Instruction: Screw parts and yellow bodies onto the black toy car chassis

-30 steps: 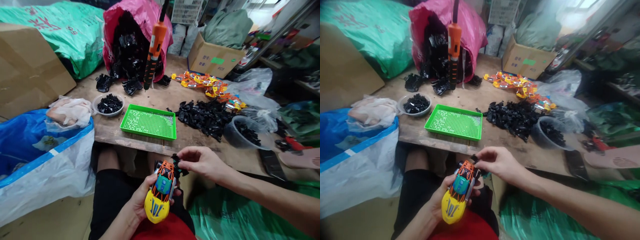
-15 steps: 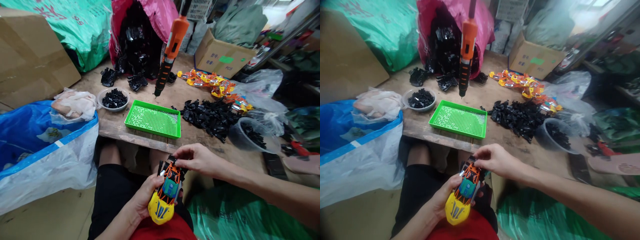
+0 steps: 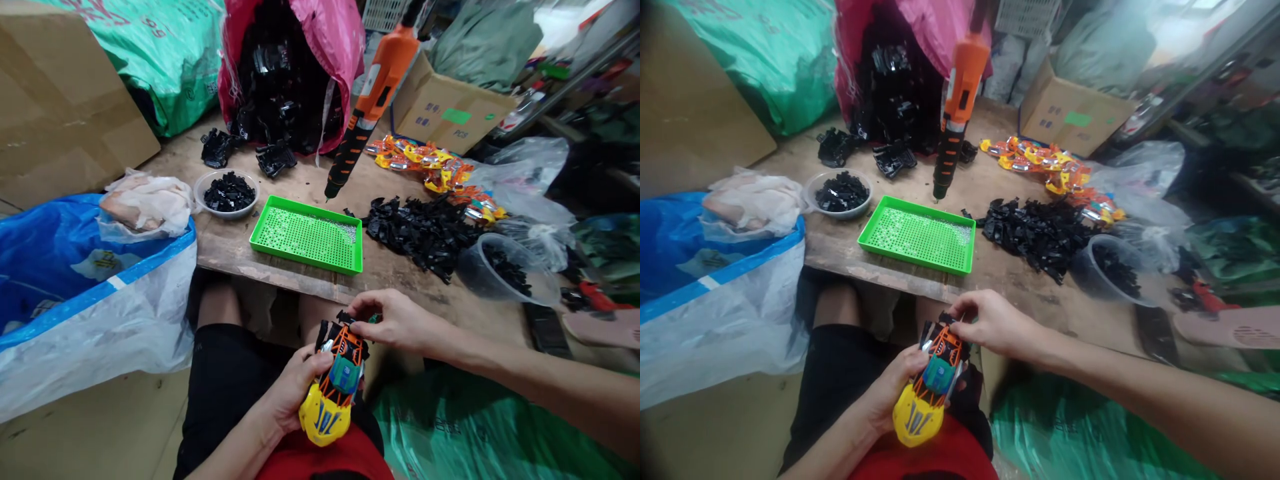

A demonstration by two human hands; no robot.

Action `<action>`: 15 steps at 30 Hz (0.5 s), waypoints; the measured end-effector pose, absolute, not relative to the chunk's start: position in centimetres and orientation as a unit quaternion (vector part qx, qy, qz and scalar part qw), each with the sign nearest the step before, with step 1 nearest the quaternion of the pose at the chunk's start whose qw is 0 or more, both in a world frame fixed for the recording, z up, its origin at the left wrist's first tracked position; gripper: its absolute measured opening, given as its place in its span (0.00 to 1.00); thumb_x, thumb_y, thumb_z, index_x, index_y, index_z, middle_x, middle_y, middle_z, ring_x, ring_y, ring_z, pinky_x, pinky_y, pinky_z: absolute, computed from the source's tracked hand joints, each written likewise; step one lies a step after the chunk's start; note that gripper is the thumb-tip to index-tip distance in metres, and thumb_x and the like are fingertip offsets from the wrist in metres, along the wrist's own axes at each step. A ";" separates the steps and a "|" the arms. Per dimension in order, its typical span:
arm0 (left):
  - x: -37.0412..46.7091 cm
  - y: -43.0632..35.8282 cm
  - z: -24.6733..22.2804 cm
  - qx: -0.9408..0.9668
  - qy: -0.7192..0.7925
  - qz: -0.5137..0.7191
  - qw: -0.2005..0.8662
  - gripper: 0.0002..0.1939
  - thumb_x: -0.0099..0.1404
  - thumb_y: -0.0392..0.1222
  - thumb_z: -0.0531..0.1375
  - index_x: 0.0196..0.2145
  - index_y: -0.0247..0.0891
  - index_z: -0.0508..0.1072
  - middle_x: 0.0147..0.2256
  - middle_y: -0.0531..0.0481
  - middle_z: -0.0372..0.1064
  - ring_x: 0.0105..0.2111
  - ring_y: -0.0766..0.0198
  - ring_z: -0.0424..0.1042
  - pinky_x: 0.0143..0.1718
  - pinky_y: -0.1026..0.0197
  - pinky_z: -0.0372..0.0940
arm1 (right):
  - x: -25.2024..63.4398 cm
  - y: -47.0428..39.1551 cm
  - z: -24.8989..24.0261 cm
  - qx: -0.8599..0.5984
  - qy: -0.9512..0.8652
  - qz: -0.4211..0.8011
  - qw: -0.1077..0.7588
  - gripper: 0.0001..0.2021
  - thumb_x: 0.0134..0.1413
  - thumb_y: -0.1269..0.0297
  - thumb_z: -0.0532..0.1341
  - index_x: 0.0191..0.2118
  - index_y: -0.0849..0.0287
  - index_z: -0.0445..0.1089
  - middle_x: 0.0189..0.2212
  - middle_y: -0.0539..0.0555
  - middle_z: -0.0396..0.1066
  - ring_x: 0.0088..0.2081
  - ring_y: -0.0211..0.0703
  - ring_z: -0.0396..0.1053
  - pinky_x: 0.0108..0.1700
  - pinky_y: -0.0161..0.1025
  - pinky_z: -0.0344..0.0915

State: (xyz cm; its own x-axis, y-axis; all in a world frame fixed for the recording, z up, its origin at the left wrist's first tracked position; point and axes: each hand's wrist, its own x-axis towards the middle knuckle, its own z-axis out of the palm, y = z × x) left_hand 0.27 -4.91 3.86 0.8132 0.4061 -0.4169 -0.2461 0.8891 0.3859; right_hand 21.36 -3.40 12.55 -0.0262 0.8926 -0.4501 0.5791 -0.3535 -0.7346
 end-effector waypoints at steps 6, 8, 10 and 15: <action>0.4 -5.5 3.2 0.177 0.250 0.205 0.930 0.25 0.57 0.54 0.71 0.44 0.31 0.77 0.39 0.35 0.80 0.33 0.53 0.81 0.32 0.58 0.74 | 21.3 -3.7 10.9 -0.673 -0.489 0.521 0.192 0.10 0.41 0.64 0.66 0.32 0.58 0.68 0.27 0.49 0.72 0.29 0.38 0.69 0.30 0.34 0.67; 0.4 -5.9 3.0 0.174 0.244 0.209 0.931 0.24 0.57 0.53 0.71 0.43 0.31 0.77 0.37 0.37 0.80 0.33 0.54 0.81 0.32 0.59 0.74 | 21.1 -3.9 10.3 -0.680 -0.493 0.509 0.188 0.10 0.39 0.66 0.65 0.31 0.57 0.66 0.25 0.47 0.69 0.27 0.36 0.65 0.27 0.33 0.63; 0.2 -6.2 2.8 0.167 0.233 0.203 0.936 0.24 0.58 0.53 0.70 0.45 0.31 0.78 0.38 0.36 0.80 0.34 0.53 0.81 0.32 0.59 0.74 | 20.6 -4.0 10.1 -0.691 -0.494 0.499 0.173 0.10 0.38 0.68 0.64 0.30 0.57 0.65 0.24 0.46 0.68 0.25 0.35 0.63 0.25 0.32 0.60; -0.2 -6.0 3.3 0.118 0.199 0.197 0.953 0.26 0.59 0.54 0.68 0.49 0.32 0.78 0.44 0.34 0.80 0.38 0.50 0.82 0.31 0.61 0.75 | 19.4 -3.0 11.6 -0.690 -0.445 0.543 0.178 0.09 0.39 0.65 0.66 0.29 0.58 0.67 0.23 0.47 0.69 0.25 0.35 0.65 0.26 0.33 0.61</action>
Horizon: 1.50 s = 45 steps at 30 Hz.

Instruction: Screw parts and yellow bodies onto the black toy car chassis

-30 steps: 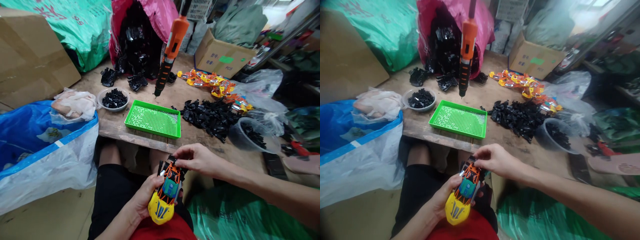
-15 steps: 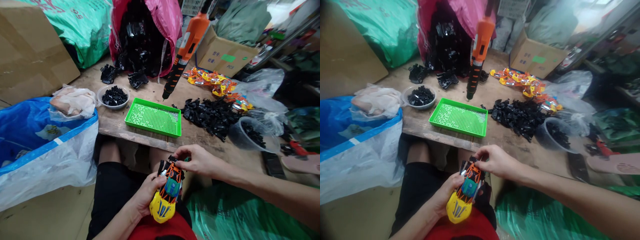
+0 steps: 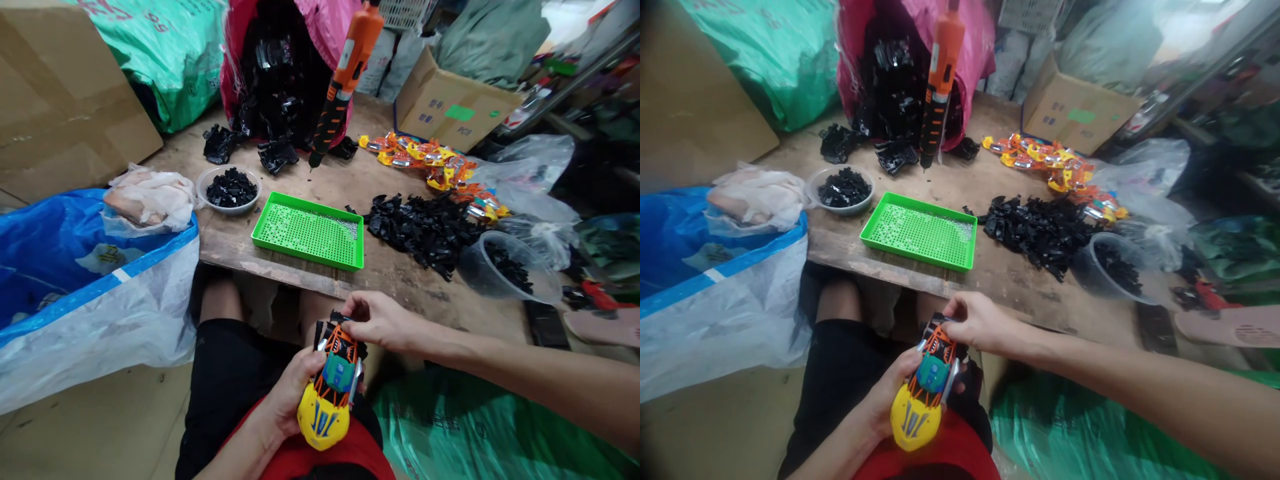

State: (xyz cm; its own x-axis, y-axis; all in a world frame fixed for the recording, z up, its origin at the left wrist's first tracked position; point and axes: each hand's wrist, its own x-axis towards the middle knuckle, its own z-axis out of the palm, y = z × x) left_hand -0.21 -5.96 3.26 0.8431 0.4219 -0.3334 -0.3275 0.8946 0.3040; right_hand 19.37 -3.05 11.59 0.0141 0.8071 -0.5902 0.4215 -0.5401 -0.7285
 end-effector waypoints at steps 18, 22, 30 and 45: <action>-0.5 -5.2 3.8 0.159 0.246 0.259 0.920 0.27 0.57 0.54 0.70 0.46 0.31 0.76 0.43 0.34 0.79 0.39 0.47 0.81 0.33 0.55 0.76 | 19.7 -2.5 12.3 -0.702 -0.447 0.527 0.171 0.10 0.34 0.64 0.65 0.26 0.57 0.65 0.22 0.48 0.70 0.24 0.36 0.66 0.26 0.33 0.62; -0.5 -5.7 3.8 0.154 0.274 0.260 0.913 0.29 0.55 0.56 0.71 0.47 0.32 0.74 0.43 0.34 0.79 0.39 0.47 0.81 0.34 0.52 0.76 | 19.6 -3.1 11.2 -0.704 -0.466 0.496 0.201 0.10 0.34 0.65 0.65 0.25 0.57 0.63 0.22 0.47 0.69 0.24 0.36 0.65 0.25 0.32 0.60; -0.3 -4.5 4.3 0.152 0.235 0.302 0.911 0.27 0.56 0.57 0.70 0.47 0.34 0.77 0.42 0.37 0.80 0.39 0.49 0.80 0.35 0.56 0.75 | 19.0 -1.4 12.2 -0.653 -0.509 0.512 0.231 0.08 0.43 0.65 0.65 0.30 0.57 0.67 0.25 0.49 0.72 0.27 0.38 0.70 0.29 0.34 0.66; 0.3 -2.3 1.7 0.124 0.205 0.308 0.921 0.25 0.66 0.56 0.62 0.51 0.33 0.79 0.48 0.34 0.78 0.45 0.47 0.78 0.41 0.55 0.72 | 24.2 14.7 17.2 -0.561 -0.597 0.143 0.555 0.37 0.49 0.52 0.70 0.63 0.48 0.56 0.59 0.59 0.65 0.58 0.50 0.68 0.51 0.47 0.73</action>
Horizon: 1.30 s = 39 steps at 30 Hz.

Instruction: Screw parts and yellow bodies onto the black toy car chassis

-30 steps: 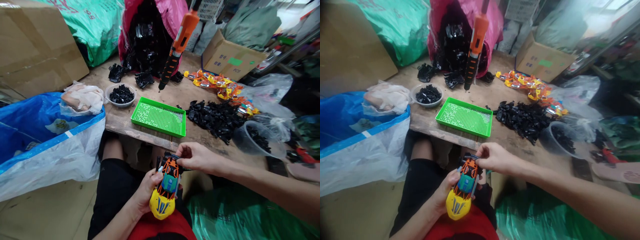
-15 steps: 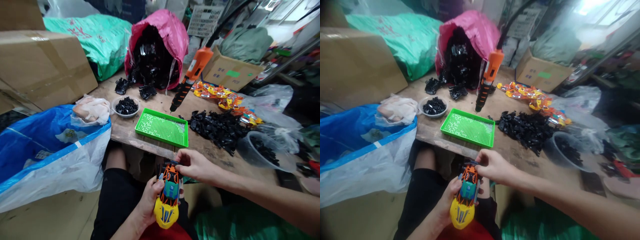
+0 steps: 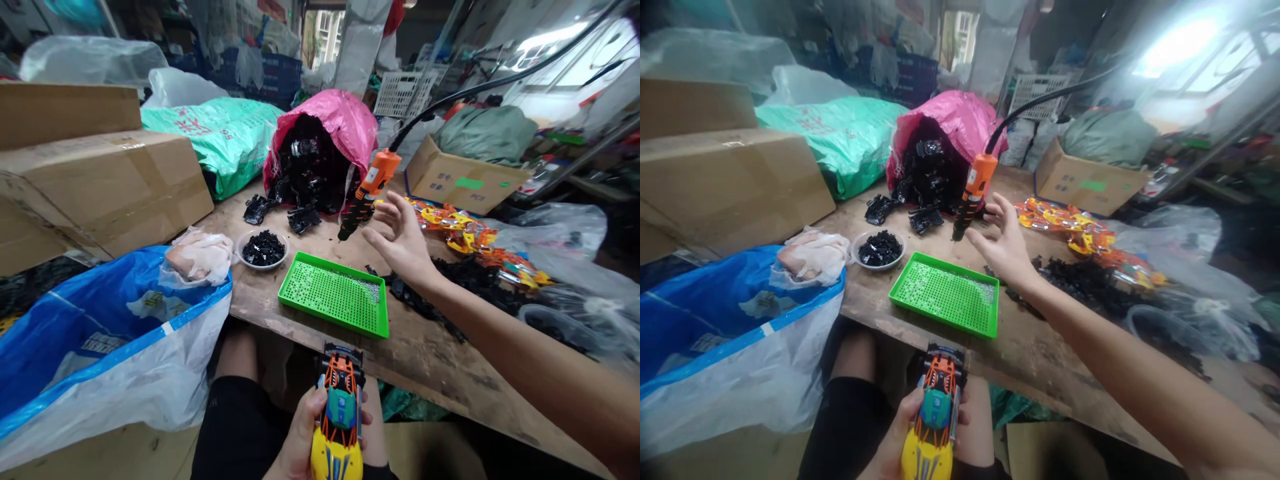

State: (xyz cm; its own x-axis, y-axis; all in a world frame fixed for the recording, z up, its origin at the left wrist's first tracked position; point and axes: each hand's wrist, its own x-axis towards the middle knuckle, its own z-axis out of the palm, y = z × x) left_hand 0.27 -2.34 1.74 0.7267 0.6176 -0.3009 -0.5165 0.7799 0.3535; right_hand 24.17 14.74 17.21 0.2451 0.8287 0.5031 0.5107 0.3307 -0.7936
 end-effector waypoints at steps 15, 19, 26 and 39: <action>-0.2 -1.4 -0.1 0.132 0.192 0.285 0.930 0.30 0.66 0.61 0.60 0.54 0.35 0.76 0.48 0.33 0.78 0.47 0.43 0.78 0.48 0.45 0.71 | 20.1 20.3 16.6 -0.468 -0.561 0.161 0.664 0.12 0.59 0.57 0.61 0.47 0.49 0.65 0.30 0.46 0.65 0.29 0.38 0.68 0.36 0.40 0.71; 0.1 -0.4 -0.2 0.116 0.185 0.276 0.936 0.27 0.63 0.56 0.64 0.55 0.39 0.76 0.48 0.35 0.78 0.47 0.39 0.78 0.47 0.42 0.72 | 19.9 17.8 16.5 -0.488 -0.547 0.144 0.664 0.07 0.59 0.56 0.62 0.40 0.51 0.68 0.24 0.45 0.63 0.25 0.38 0.68 0.33 0.40 0.71; 0.3 0.2 -0.8 0.102 0.179 0.270 0.940 0.27 0.60 0.55 0.67 0.53 0.39 0.77 0.50 0.35 0.77 0.48 0.37 0.77 0.46 0.42 0.72 | 18.8 14.3 16.8 -0.511 -0.551 0.201 0.628 0.07 0.54 0.63 0.65 0.39 0.54 0.68 0.27 0.48 0.71 0.29 0.41 0.74 0.35 0.43 0.75; 0.2 -0.6 -1.2 0.112 0.182 0.282 0.936 0.25 0.64 0.58 0.63 0.48 0.36 0.78 0.45 0.35 0.78 0.42 0.45 0.79 0.43 0.46 0.72 | 16.2 14.5 13.8 -0.477 -0.468 0.326 0.668 0.11 0.56 0.57 0.68 0.40 0.52 0.67 0.18 0.40 0.57 0.18 0.32 0.59 0.22 0.34 0.61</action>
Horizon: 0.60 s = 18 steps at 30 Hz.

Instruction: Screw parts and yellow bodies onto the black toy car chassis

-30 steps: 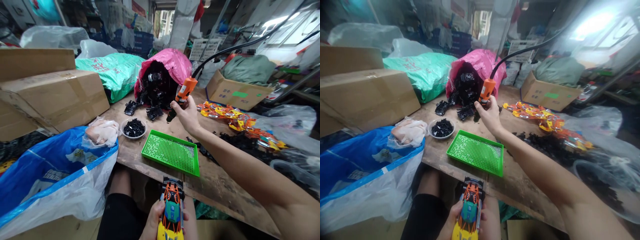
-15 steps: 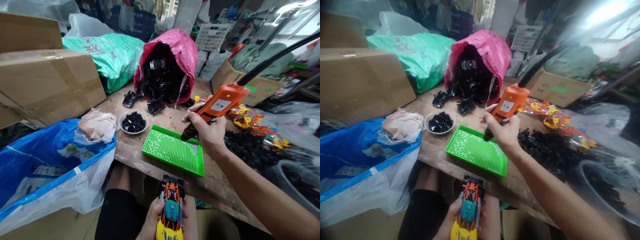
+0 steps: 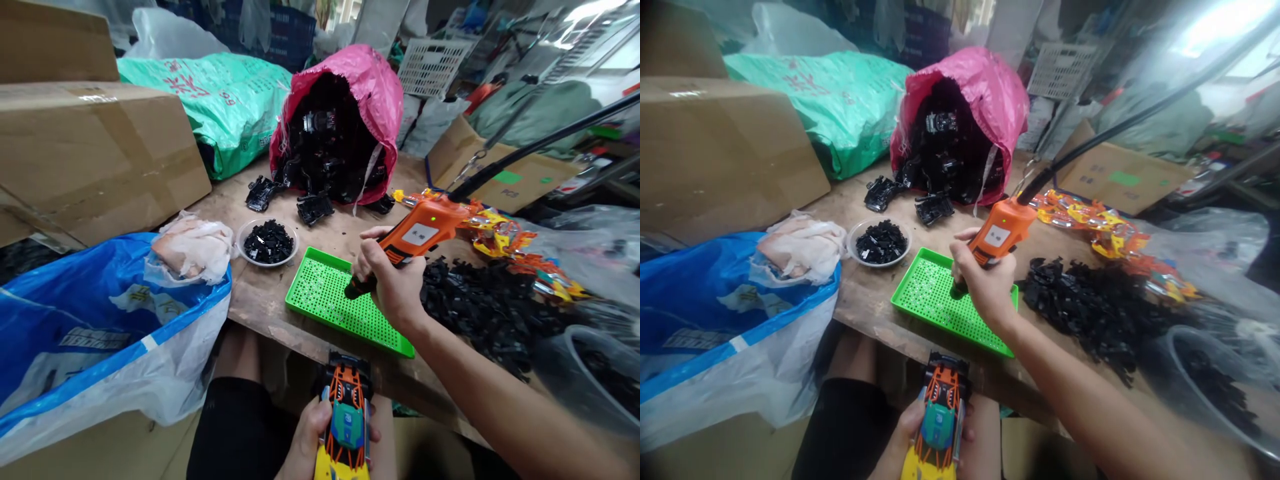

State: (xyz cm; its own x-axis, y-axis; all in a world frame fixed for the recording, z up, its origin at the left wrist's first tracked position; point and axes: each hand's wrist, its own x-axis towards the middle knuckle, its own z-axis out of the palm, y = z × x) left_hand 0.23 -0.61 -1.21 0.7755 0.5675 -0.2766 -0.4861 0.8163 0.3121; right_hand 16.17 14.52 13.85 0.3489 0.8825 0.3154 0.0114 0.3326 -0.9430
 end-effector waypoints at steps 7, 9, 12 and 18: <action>0.0 -0.8 -1.9 0.160 0.177 0.292 0.926 0.29 0.68 0.60 0.59 0.52 0.32 0.76 0.41 0.34 0.80 0.40 0.46 0.80 0.46 0.44 0.71 | 14.9 15.6 13.3 -0.450 -0.446 0.332 0.699 0.11 0.56 0.57 0.68 0.37 0.53 0.65 0.17 0.39 0.56 0.16 0.31 0.57 0.19 0.33 0.60; 0.0 -0.6 -2.0 0.157 0.182 0.295 0.925 0.28 0.67 0.60 0.60 0.52 0.31 0.76 0.40 0.35 0.80 0.42 0.45 0.80 0.49 0.42 0.71 | 14.4 15.8 12.9 -0.430 -0.449 0.337 0.707 0.10 0.57 0.59 0.68 0.37 0.53 0.66 0.17 0.39 0.56 0.15 0.30 0.57 0.19 0.32 0.60; -0.1 -0.3 -1.5 0.161 0.196 0.303 0.918 0.29 0.65 0.59 0.62 0.51 0.31 0.77 0.40 0.35 0.80 0.42 0.45 0.80 0.50 0.41 0.71 | 13.7 16.1 12.4 -0.398 -0.448 0.348 0.721 0.09 0.58 0.61 0.68 0.37 0.54 0.67 0.16 0.39 0.57 0.15 0.30 0.57 0.18 0.31 0.59; -0.5 -0.2 -0.5 0.189 0.220 0.293 0.911 0.30 0.66 0.60 0.61 0.52 0.29 0.77 0.39 0.30 0.79 0.37 0.44 0.80 0.45 0.42 0.72 | 12.9 16.5 11.9 -0.382 -0.453 0.357 0.722 0.09 0.57 0.61 0.68 0.35 0.55 0.67 0.16 0.39 0.59 0.15 0.29 0.57 0.17 0.31 0.59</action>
